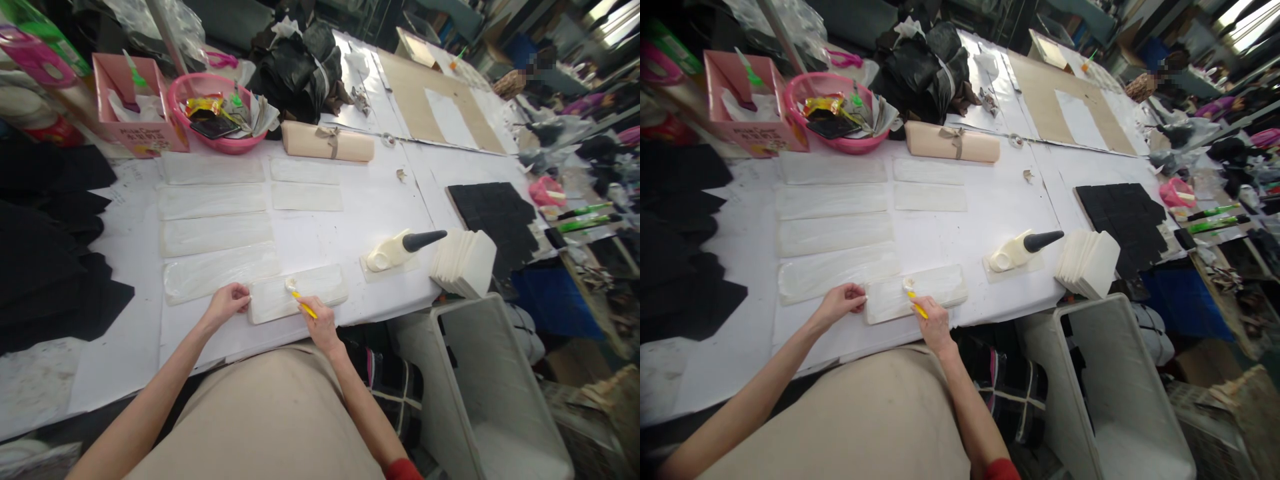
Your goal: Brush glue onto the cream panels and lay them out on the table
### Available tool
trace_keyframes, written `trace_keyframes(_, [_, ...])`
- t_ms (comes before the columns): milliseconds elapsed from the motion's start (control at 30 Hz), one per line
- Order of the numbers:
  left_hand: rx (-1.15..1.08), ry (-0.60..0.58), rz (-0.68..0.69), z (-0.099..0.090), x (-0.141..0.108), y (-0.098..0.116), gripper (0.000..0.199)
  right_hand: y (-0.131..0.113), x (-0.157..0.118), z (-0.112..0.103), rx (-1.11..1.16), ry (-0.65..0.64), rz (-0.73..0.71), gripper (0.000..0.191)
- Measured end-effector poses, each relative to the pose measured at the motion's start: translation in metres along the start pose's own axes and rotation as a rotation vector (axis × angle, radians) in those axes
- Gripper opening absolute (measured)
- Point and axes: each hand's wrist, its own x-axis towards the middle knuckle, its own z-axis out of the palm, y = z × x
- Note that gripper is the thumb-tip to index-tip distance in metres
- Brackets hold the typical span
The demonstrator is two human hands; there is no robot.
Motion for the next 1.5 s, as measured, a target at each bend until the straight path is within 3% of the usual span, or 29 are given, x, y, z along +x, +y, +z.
trace_keyframes(100, [-0.001,0.000,0.008,0.000,0.000,0.000,0.035,0.018,-0.011,-0.025,0.003,0.149,0.098,0.026])
trace_keyframes(200, [-0.001,-0.001,-0.003,0.000,0.001,0.002,0.036,0.041,-0.023,-0.058,-0.139,0.279,0.169,0.029])
trace_keyframes(333, [-0.005,-0.007,-0.022,0.000,0.000,0.004,0.036,0.052,-0.039,-0.077,-0.362,0.210,0.148,0.030])
trace_keyframes(467, [-0.003,-0.006,-0.011,0.000,-0.001,0.004,0.036,0.036,-0.052,-0.063,-0.506,0.167,0.118,0.027])
trace_keyframes(600, [-0.006,-0.007,-0.001,-0.001,-0.001,0.003,0.035,0.010,-0.055,-0.037,-0.489,0.112,0.109,0.026])
trace_keyframes(767, [-0.009,-0.018,-0.003,-0.002,0.001,0.001,0.037,-0.024,-0.046,-0.002,-0.359,-0.035,0.039,0.024])
trace_keyframes(900, [-0.012,-0.030,0.001,-0.002,0.002,0.001,0.037,-0.039,-0.043,0.011,-0.083,-0.135,0.014,0.022])
trace_keyframes(967, [-0.010,-0.031,0.004,-0.002,0.002,0.002,0.037,-0.037,-0.044,0.009,0.074,-0.100,0.070,0.022])
trace_keyframes(1067, [-0.001,-0.041,0.017,-0.003,0.002,0.002,0.035,-0.020,-0.048,-0.007,0.156,0.070,0.241,0.024])
trace_keyframes(1167, [0.007,-0.047,0.031,-0.003,0.003,0.002,0.035,0.001,-0.054,-0.032,0.069,0.300,0.387,0.027])
trace_keyframes(1267, [0.000,-0.050,0.030,-0.003,0.004,0.001,0.035,0.008,-0.058,-0.051,-0.048,0.489,0.425,0.028])
trace_keyframes(1333, [-0.008,-0.054,0.025,-0.003,0.004,0.000,0.035,0.004,-0.056,-0.053,-0.041,0.517,0.407,0.027])
trace_keyframes(1500, [0.001,-0.062,0.014,-0.004,0.002,0.001,0.034,0.007,-0.033,-0.036,0.064,0.400,0.303,0.026])
